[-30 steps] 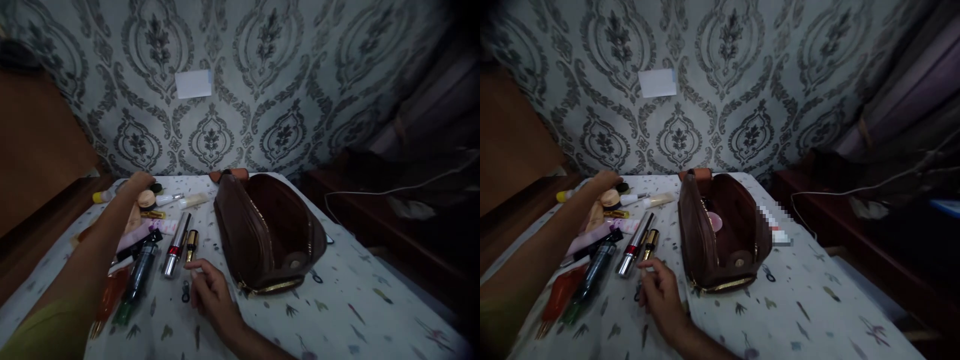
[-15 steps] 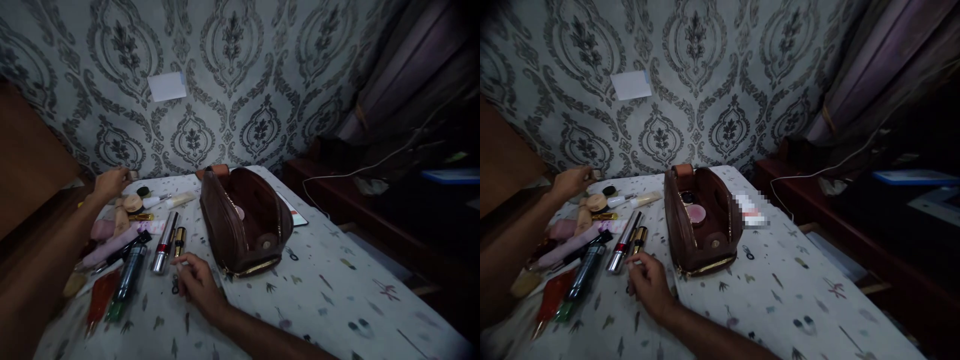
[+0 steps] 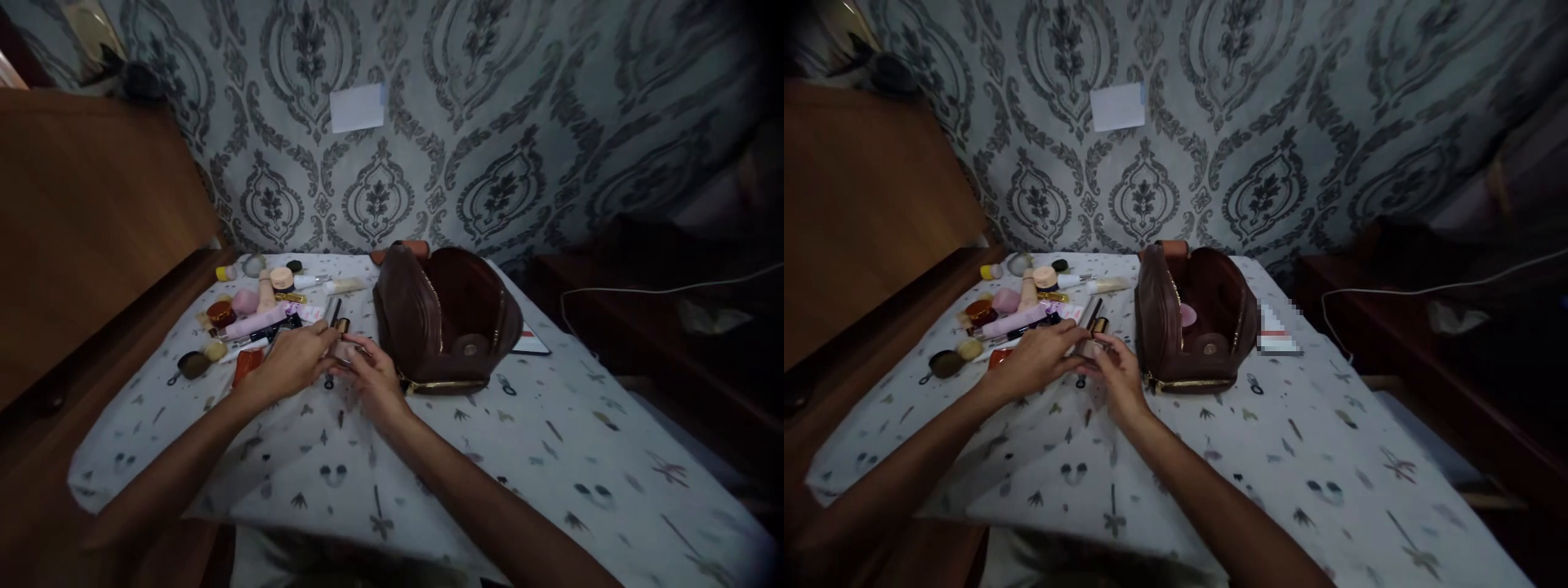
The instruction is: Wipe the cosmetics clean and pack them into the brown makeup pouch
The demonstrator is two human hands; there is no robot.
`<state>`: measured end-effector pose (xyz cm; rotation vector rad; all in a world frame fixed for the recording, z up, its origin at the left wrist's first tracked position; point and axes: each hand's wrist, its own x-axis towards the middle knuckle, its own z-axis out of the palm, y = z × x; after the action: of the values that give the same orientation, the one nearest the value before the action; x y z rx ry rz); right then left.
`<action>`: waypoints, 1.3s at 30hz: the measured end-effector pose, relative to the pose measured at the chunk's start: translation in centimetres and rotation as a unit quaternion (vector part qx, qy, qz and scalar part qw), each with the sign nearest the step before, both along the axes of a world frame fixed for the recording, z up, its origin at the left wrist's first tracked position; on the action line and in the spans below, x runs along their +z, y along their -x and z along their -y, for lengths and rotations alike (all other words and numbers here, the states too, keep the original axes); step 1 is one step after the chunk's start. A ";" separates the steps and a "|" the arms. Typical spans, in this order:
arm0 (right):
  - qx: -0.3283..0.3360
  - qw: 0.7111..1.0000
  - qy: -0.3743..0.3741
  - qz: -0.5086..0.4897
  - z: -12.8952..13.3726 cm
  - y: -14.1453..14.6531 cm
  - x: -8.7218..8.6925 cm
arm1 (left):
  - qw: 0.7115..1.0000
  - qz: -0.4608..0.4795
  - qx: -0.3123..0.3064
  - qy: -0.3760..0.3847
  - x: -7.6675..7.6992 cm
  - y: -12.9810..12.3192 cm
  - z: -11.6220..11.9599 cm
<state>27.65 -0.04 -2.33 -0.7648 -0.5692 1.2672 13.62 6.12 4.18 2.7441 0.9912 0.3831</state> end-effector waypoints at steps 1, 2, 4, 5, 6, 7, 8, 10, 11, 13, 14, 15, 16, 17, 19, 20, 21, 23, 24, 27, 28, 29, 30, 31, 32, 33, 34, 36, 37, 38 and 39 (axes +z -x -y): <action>-0.003 1.000 0.000 -0.021 0.2 -0.3 -0.1 | 0.999 0.053 -0.002 0.010 -0.2 0.4 -0.1; -0.008 0.999 0.001 -0.044 0.3 -0.7 -0.1 | 0.993 0.115 0.008 0.022 -0.4 0.7 -0.3; -0.015 0.997 0.005 -0.081 0.5 -1.3 -0.2 | 0.968 0.238 0.059 0.052 -0.9 1.4 -0.8; -0.013 0.995 0.007 -0.094 0.5 -1.6 -0.3 | 0.952 0.286 0.087 0.072 -1.3 1.6 -1.1; -0.008 0.995 0.008 -0.101 0.6 -1.8 -0.4 | 0.935 0.322 0.108 0.097 -1.7 1.7 -1.2; -0.001 0.994 0.009 -0.105 0.7 -1.8 -0.5 | 0.920 0.351 0.115 0.128 -2.1 1.8 -1.3; 0.010 0.994 0.010 -0.106 0.7 -1.8 -0.6 | 0.906 0.374 0.109 0.166 -2.6 1.8 -1.3; 0.035 0.994 0.018 -0.101 0.9 -1.5 -0.9 | 0.877 0.403 0.076 0.251 -3.5 1.7 -1.2; 0.048 0.994 0.026 -0.093 1.0 -1.4 -1.0 | 0.863 0.409 0.058 0.289 -3.8 1.6 -1.1; 0.061 0.996 0.040 -0.043 1.2 -1.1 -1.0 | 0.845 0.413 0.028 0.339 -4.2 1.4 -0.8; 0.061 0.997 0.044 0.011 1.3 -1.1 -1.0 | 0.838 0.415 0.017 0.355 -4.2 1.4 -0.6; 0.054 0.994 0.042 0.082 1.4 -1.1 -0.9 | 0.831 0.418 0.011 0.367 -4.2 1.3 -0.4; 0.046 0.985 0.035 0.160 1.5 -1.1 -0.8 | 0.824 0.421 0.006 0.380 -4.2 1.3 -0.2; 0.038 0.971 0.024 0.235 1.6 -1.2 -0.7 | 0.815 0.425 0.004 0.394 -4.2 1.2 0.0; 0.021 0.936 -0.007 0.352 1.9 -1.4 -0.6 | 0.791 0.437 0.008 0.428 -4.3 1.1 0.3; 0.007 0.919 -0.022 0.393 2.0 -1.4 -0.5 | 0.772 0.451 0.020 0.447 -4.3 1.0 0.4; -0.013 0.904 -0.034 0.427 2.1 -1.4 -0.3 | 0.745 0.475 0.039 0.466 -4.4 0.9 0.4; -0.062 0.876 -0.045 0.477 2.4 -1.4 0.0 | 0.670 0.535 0.092 0.507 -4.4 0.9 0.1; -0.080 0.870 -0.044 0.485 2.5 -1.4 0.2 | 0.629 0.557 0.118 0.529 -4.3 1.0 -0.1; -0.060 0.899 -0.021 0.433 2.7 -1.3 0.6 | 0.549 0.573 0.148 0.591 -3.7 1.4 -0.5; -0.036 0.916 -0.006 0.399 2.7 -1.3 0.7 | 0.538 0.564 0.147 0.610 -3.5 1.4 -0.5; -0.010 0.932 0.011 0.363 2.8 -1.3 0.7 | 0.530 0.554 0.143 0.625 -3.3 1.5 -0.4; 0.013 0.944 0.028 0.328 2.8 -1.2 0.7 | 0.525 0.545 0.139 0.639 -3.2 1.4 -0.3; 0.030 0.953 0.044 0.298 2.8 -1.2 0.6 | 0.521 0.536 0.134 0.651 -3.1 1.3 -0.1; 0.043 0.959 0.056 0.274 2.8 -1.1 0.5 | 0.517 0.529 0.129 0.660 -3.1 1.2 0.1; 0.052 0.963 0.065 0.255 2.8 -1.1 0.5 | 0.515 0.522 0.125 0.669 -3.1 1.0 0.3; 0.058 0.966 0.069 0.244 2.8 -1.0 0.4 | 0.512 0.517 0.122 0.675 -3.1 0.9 0.4; 0.061 0.967 0.069 0.238 2.8 -1.1 0.3 | 0.510 0.513 0.123 0.680 -3.2 0.8 0.6; 0.058 0.966 0.065 0.244 2.9 -1.1 0.4 | 0.511 0.511 0.126 0.680 -3.2 0.7 0.6; 0.053 0.964 0.058 0.255 2.9 -1.1 0.5 | 0.514 0.509 0.130 0.678 -3.3 0.7 0.6; 0.046 0.961 0.049 0.268 2.9 -1.2 0.6 | 0.518 0.507 0.134 0.676 -3.4 0.7 0.6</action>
<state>28.81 -2.95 -1.77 -1.1901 -0.9922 1.1762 12.89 5.57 0.78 0.6431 0.7102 0.6881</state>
